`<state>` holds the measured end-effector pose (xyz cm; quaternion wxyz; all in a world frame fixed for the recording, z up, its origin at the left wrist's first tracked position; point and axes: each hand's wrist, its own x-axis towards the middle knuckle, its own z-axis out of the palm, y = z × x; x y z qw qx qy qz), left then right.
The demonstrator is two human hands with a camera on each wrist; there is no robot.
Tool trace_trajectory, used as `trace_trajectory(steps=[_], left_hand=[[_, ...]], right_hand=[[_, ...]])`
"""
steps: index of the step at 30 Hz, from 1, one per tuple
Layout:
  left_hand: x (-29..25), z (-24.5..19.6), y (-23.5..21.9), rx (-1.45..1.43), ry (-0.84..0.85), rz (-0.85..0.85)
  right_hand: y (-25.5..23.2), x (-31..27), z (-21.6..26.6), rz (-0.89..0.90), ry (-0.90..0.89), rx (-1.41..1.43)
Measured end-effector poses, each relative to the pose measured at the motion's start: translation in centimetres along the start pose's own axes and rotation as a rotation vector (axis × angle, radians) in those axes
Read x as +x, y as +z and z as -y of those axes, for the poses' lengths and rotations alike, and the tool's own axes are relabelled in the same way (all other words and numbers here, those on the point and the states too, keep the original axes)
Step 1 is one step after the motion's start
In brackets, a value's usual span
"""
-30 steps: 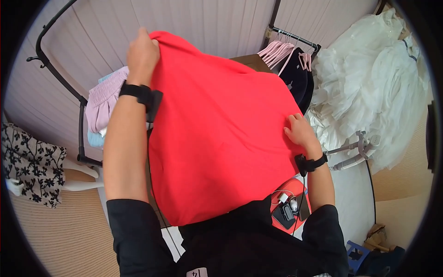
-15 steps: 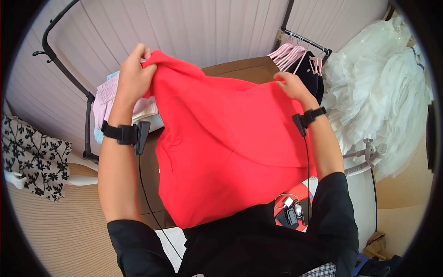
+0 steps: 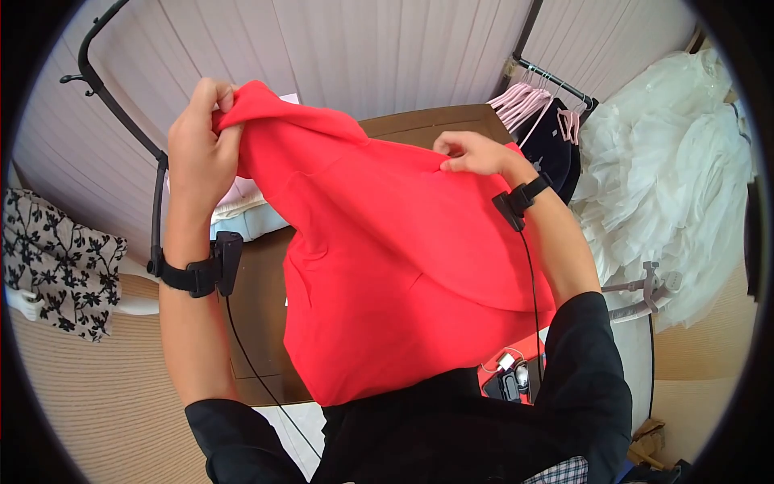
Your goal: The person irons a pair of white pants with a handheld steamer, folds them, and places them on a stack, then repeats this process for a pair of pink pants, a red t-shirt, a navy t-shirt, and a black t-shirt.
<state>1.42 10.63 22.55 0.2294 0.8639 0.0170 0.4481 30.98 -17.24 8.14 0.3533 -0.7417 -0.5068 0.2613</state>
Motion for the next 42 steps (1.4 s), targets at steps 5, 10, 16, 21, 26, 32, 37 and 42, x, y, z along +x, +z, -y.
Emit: trace_trajectory(steps=[5,10,16,21,26,32,37,42], left_hand=[[-0.3,-0.5,-1.3,0.065,0.035,-0.001],[-1.4,0.3,-2.6,0.119,0.018,0.043],[-1.7,1.4,-2.6,0.179,0.015,0.041],[-1.8,1.6,-1.8,0.271,0.017,0.105],[-1.9,1.3,-1.2,0.342,0.054,0.161],[-2.0,3.1,-0.8,0.323,-0.047,0.107],[-2.1,3.0,-0.1,0.344,-0.042,0.114],[-2.1,1.7,0.8,0.374,-0.011,0.074]], right_hand=[[0.9,0.6,1.5,0.098,0.065,-0.444],[-1.4,0.5,-0.8,-0.261,0.012,-0.106],[-4.9,-0.5,1.3,-0.475,0.004,-0.73],[-7.1,-0.6,-2.3,-0.531,0.144,-0.912],[-10.1,-1.9,-3.4,-0.758,0.271,-1.003],[-13.5,-4.8,-4.3,-0.892,0.329,-0.964],[-14.8,-6.4,-5.0,-0.955,0.274,-0.903],[-16.0,-8.5,-3.6,-0.927,0.223,-0.847]])
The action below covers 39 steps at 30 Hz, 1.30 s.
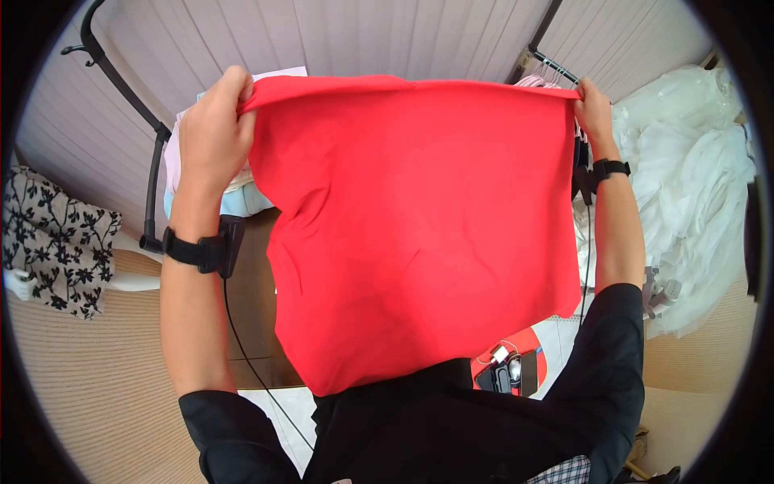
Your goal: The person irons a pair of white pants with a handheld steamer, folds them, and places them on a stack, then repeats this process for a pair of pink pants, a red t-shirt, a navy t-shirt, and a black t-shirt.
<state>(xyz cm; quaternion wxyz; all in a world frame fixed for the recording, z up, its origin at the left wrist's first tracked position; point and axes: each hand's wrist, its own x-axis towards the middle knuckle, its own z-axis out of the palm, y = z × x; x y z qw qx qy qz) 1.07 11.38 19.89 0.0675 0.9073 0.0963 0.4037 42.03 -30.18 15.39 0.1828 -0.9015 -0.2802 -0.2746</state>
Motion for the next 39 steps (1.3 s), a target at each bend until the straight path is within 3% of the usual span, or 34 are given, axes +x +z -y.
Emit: trace_trajectory(steps=[5,8,14,18,20,21,23,24,26,27,29,30,31,33,36,38,39], left_hand=[[-0.8,-1.5,-0.2,0.02,0.135,-0.067],[-2.0,-2.7,-0.5,-0.016,0.188,-0.038],[-9.8,-8.9,-0.5,-0.027,0.418,0.189],[-14.5,-9.9,0.6,-0.129,0.378,0.362],[-16.1,-9.6,0.6,-0.223,0.287,0.601],[-16.5,-9.4,0.4,-0.217,0.28,0.603],[-17.3,-9.2,-0.2,-0.414,0.165,0.794],[-17.6,-8.9,-0.4,-0.407,0.156,0.793],[-17.9,-7.8,-1.0,-0.57,-0.033,0.853],[-18.3,-6.9,-1.1,-0.564,-0.045,0.853],[-18.9,-4.3,-0.9,-0.48,-0.225,0.604],[-18.9,-3.3,-0.6,-0.369,-0.218,0.5],[-18.9,-2.4,-0.3,-0.259,-0.213,0.399],[-18.9,-0.2,0.9,-0.213,-0.275,0.311],[-18.9,2.9,3.5,-0.219,-0.43,0.252],[-17.9,4.0,4.2,-0.308,-0.778,0.555],[-18.0,5.0,4.9,-0.306,-0.779,0.548]], right_hand=[[0.0,-2.9,-2.4,0.034,-0.249,0.011],[-0.1,-5.9,-3.8,0.053,-0.259,0.013],[-0.9,-12.4,-5.1,0.089,-0.251,-0.004],[-0.4,-15.6,-5.8,0.198,-0.218,-0.01],[-0.1,-16.9,-5.8,0.226,-0.189,0.016],[0.1,-17.5,-5.7,0.248,-0.155,0.036],[0.5,-18.7,-6.2,0.282,-0.15,0.041],[0.6,-19.2,-6.4,0.329,-0.136,0.022],[0.9,-19.8,-6.9,0.398,-0.095,0.006],[1.1,-20.0,-7.4,0.404,-0.103,0.014],[1.0,-20.2,-7.3,0.402,-0.034,-0.037],[0.9,-20.4,-6.9,0.479,0.023,-0.056],[0.3,-20.5,-5.3,0.482,0.015,-0.051],[-1.4,-20.0,-0.1,0.411,-0.176,0.075],[-4.1,-20.7,9.0,0.584,-0.312,0.227],[-5.1,-22.3,13.7,0.708,-0.34,0.274],[-5.3,-23.1,15.2,0.766,-0.344,0.298]])
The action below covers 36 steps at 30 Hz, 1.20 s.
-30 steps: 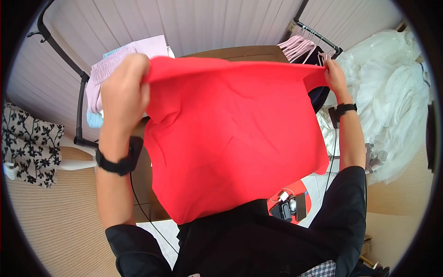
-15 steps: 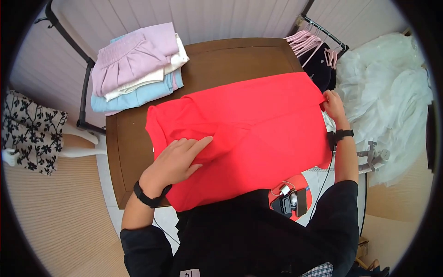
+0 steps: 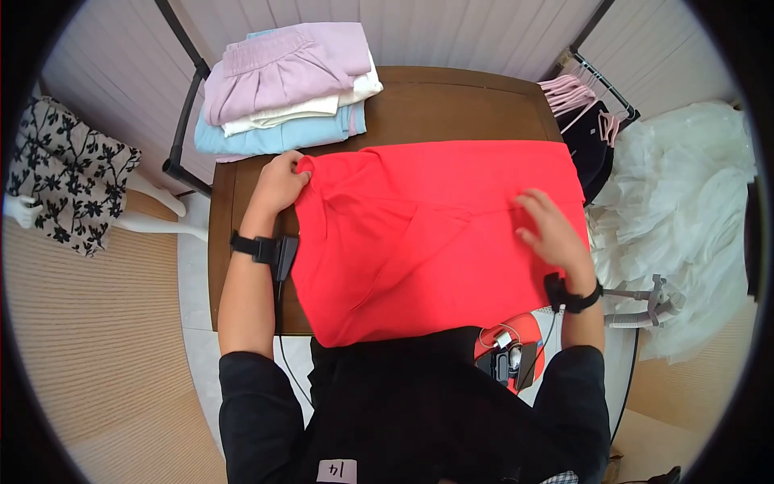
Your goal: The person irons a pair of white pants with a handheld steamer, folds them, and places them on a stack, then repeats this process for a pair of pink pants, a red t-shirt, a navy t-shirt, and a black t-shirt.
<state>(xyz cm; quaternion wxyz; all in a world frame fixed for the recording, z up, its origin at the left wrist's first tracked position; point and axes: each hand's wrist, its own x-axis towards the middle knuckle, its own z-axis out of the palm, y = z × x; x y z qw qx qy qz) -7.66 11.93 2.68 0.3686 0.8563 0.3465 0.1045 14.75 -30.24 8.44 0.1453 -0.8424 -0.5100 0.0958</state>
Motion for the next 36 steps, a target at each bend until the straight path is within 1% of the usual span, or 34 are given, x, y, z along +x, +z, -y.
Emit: trace_trajectory(steps=[1,2,3,5,6,8,9,10,12,13,14,16,17,18,19,20,21,22,23,24,25,26,27,28,30,31,33,34,36], left_hand=[[0.9,1.2,0.2,-0.048,0.039,0.042],[1.0,1.5,0.1,-0.098,0.077,0.085],[0.8,2.0,-0.4,-0.1,0.076,0.081],[-0.4,1.7,-2.0,-0.362,-0.056,0.082],[-0.5,2.1,-2.1,-0.366,-0.059,0.083],[-0.6,3.6,-2.8,-0.247,-0.128,-0.019],[-0.1,5.2,-2.6,-0.12,-0.07,-0.095],[-0.2,5.1,-2.8,-0.124,-0.072,-0.097],[-0.4,4.8,-3.1,0.054,-0.01,-0.288],[-0.3,5.0,-3.3,0.07,0.005,-0.33],[-0.3,5.1,-3.2,0.068,0.008,-0.328],[-1.0,5.4,-3.2,0.167,0.062,-0.511],[-2.2,3.7,-3.3,0.026,-0.024,-0.42],[-3.4,1.9,-3.1,0.026,-0.024,-0.417],[-4.5,0.2,-2.8,-0.059,-0.136,-0.218],[-5.2,-0.6,-2.6,-0.142,-0.248,-0.018],[-5.1,-0.5,-2.1,-0.141,-0.252,-0.018],[-4.6,0.0,-1.4,-0.004,-0.171,-0.032],[-4.1,0.4,-0.9,0.133,-0.09,-0.045],[-3.8,0.7,-0.7,0.133,-0.094,-0.046],[-3.4,0.9,-0.7,-0.179,-0.133,-0.062],[-3.0,1.0,-0.8,-0.49,-0.168,-0.076],[-2.5,0.9,-1.0,-0.707,-0.223,-0.146],[-2.0,0.9,-1.5,-0.883,-0.267,-0.144],[-1.6,0.9,-2.0,-0.872,-0.352,-0.172],[-1.3,1.6,-1.8,-0.87,-0.359,-0.174],[-0.4,2.9,-1.2,-0.899,-0.332,-0.218],[-0.7,2.4,-1.5,-0.898,-0.332,-0.219],[-2.0,1.8,-1.8,-0.823,-0.241,-0.275]], right_hand=[[0.6,-0.1,1.3,0.0,-0.005,-0.002],[1.2,-0.3,2.5,0.036,-0.007,0.016],[1.6,-0.5,3.1,0.071,-0.009,0.034],[2.3,-0.8,3.4,0.065,-0.033,-0.005],[2.5,-1.0,3.5,0.061,-0.057,-0.044],[2.8,-1.2,4.2,0.077,-0.085,-0.043],[2.9,-1.2,4.6,0.091,-0.116,-0.043],[3.1,-1.1,5.1,0.093,-0.118,-0.047],[3.5,-1.1,5.9,0.1,-0.139,-0.061],[3.4,-1.2,5.9,0.1,-0.135,-0.063],[3.3,-1.1,5.8,0.098,-0.148,-0.061],[2.9,-0.9,5.5,0.091,-0.159,-0.06],[2.7,-1.0,5.2,0.11,-0.117,0.006],[2.4,-1.0,4.9,0.132,-0.074,0.072],[2.1,-0.8,4.6,0.132,-0.074,0.073],[1.7,-0.6,4.4,0.067,-0.027,0.091],[1.5,-0.3,4.2,0.003,0.016,0.108],[1.5,0.2,4.0,0.004,0.013,0.109],[1.5,0.5,3.8,-0.037,0.022,0.089],[1.6,0.7,3.6,-0.077,0.031,0.07],[1.7,0.9,3.3,-0.034,0.042,0.027],[2.0,0.9,3.2,-0.035,0.039,0.027],[2.4,0.8,3.1,0.003,0.06,0.022],[2.6,0.7,3.0,0.041,0.084,0.018],[2.7,0.4,2.8,0.042,0.082,0.031],[2.8,0.4,2.7,0.041,0.075,0.041],[2.9,0.2,2.7,0.044,0.071,0.038],[2.8,0.0,2.8,0.044,0.073,0.032],[2.3,-0.6,3.5,0.038,0.082,0.038]])
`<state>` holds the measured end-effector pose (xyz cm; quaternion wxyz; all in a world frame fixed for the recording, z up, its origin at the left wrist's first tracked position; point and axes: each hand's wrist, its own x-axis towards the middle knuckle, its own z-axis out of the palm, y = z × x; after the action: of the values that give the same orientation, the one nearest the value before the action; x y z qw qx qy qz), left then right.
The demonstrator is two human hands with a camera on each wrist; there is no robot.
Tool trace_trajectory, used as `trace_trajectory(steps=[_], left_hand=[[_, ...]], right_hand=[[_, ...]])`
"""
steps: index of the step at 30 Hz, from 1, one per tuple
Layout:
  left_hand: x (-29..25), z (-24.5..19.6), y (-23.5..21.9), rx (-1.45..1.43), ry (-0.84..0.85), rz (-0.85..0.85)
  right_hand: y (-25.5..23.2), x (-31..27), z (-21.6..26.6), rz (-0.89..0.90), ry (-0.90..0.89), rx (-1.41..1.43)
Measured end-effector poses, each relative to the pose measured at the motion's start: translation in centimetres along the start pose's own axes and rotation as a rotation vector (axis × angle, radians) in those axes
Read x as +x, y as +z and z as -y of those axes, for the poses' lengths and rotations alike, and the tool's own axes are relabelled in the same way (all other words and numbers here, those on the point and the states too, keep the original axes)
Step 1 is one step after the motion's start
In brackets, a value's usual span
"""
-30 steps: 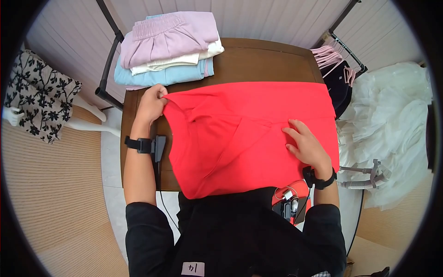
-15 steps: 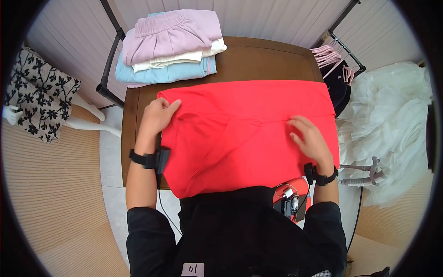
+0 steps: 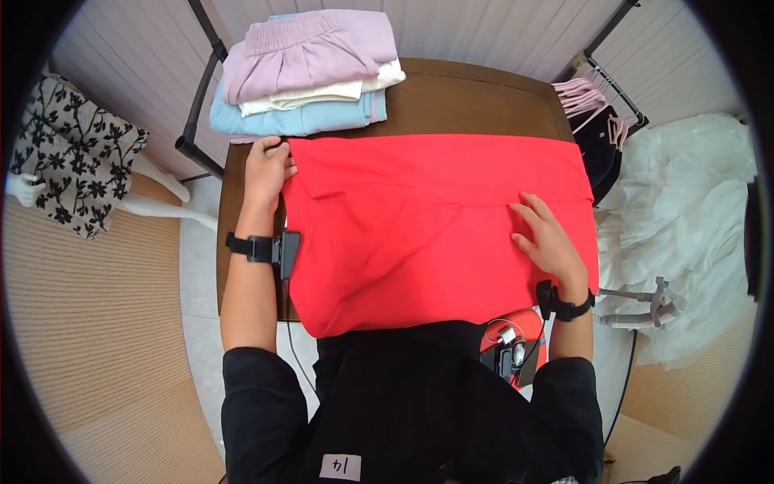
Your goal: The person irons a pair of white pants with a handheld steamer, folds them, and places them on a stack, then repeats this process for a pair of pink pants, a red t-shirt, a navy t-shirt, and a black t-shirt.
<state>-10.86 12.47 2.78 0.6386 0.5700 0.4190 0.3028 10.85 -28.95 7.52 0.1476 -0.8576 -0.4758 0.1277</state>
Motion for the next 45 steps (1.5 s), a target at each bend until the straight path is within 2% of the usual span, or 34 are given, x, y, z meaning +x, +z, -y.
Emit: trace_trajectory(steps=[1,3,5,6,8,9,11,14,18,20,22,23,25,26,29,32,34,37,39,40,42,43,45], left_hand=[[-0.5,0.5,-0.7,0.005,-0.006,-0.007],[-1.8,1.6,-2.3,0.247,0.223,0.007],[-5.2,1.5,-2.7,0.654,0.468,0.167],[-6.6,1.5,-3.5,0.87,0.468,0.312],[-9.5,1.2,-3.5,1.367,0.433,0.374],[-10.3,0.8,-4.0,1.366,0.422,0.372],[-11.4,-0.1,-4.9,1.377,0.281,0.425],[-12.8,-1.4,-5.9,1.462,0.205,0.444],[-12.0,-2.2,-7.0,1.441,0.296,0.437],[-8.7,-2.2,-7.0,1.041,0.169,0.301],[-5.5,-0.7,-6.4,0.948,0.575,0.075],[-4.1,-0.7,-6.1,0.947,0.576,0.07],[-1.9,-1.2,-5.1,0.886,0.527,0.348],[-1.4,-1.3,-5.0,0.884,0.538,0.345],[0.7,-0.3,-5.3,0.698,0.382,0.447],[1.6,0.9,-6.5,0.672,0.458,0.443],[2.2,1.6,-7.0,0.616,0.389,0.43],[2.8,2.2,-7.3,0.543,0.354,0.343],[3.0,2.2,-7.1,0.602,0.319,0.212],[2.7,1.8,-6.6,0.601,0.316,0.212],[2.3,1.0,-5.5,0.769,0.281,0.06],[2.5,1.5,-5.6,0.77,0.277,0.06],[3.1,2.7,-5.6,0.932,0.453,-0.17]], right_hand=[[-0.1,-0.4,0.4,-0.005,0.007,0.006],[-0.3,-1.2,0.8,0.013,-0.01,0.019],[0.1,-1.7,0.8,0.025,-0.027,0.028],[0.5,-2.0,0.7,0.052,-0.046,-0.026],[0.9,-2.5,0.8,0.089,-0.068,-0.081],[0.9,-2.7,1.0,0.094,-0.064,-0.08],[0.6,-3.1,1.6,0.101,-0.063,-0.082],[0.3,-3.6,2.8,0.152,-0.081,-0.121],[-0.4,-3.1,3.3,0.149,-0.118,-0.088],[-1.0,-1.8,3.1,0.149,-0.115,-0.039],[-1.5,0.0,2.7,-0.012,-0.116,-0.007],[-1.5,1.2,2.1,-0.113,-0.148,-0.009],[-1.1,3.9,-0.2,-0.167,-0.15,-0.018],[-1.0,5.4,-1.6,-0.219,-0.147,-0.024],[-1.0,9.2,-5.5,-0.29,-0.1,-0.083],[-0.9,12.2,-8.0,-0.259,-0.104,-0.095],[-1.1,13.3,-8.5,-0.203,-0.099,-0.118],[-1.7,14.6,-8.9,-0.12,-0.065,-0.139],[-1.9,15.0,-9.4,-0.086,-0.033,-0.138],[-1.6,15.1,-9.8,-0.144,-0.026,-0.128],[-0.7,15.3,-10.6,-0.199,-0.019,-0.118],[-0.2,15.3,-10.6,-0.246,-0.001,-0.12],[0.3,15.1,-10.9,-0.293,0.018,-0.12]])
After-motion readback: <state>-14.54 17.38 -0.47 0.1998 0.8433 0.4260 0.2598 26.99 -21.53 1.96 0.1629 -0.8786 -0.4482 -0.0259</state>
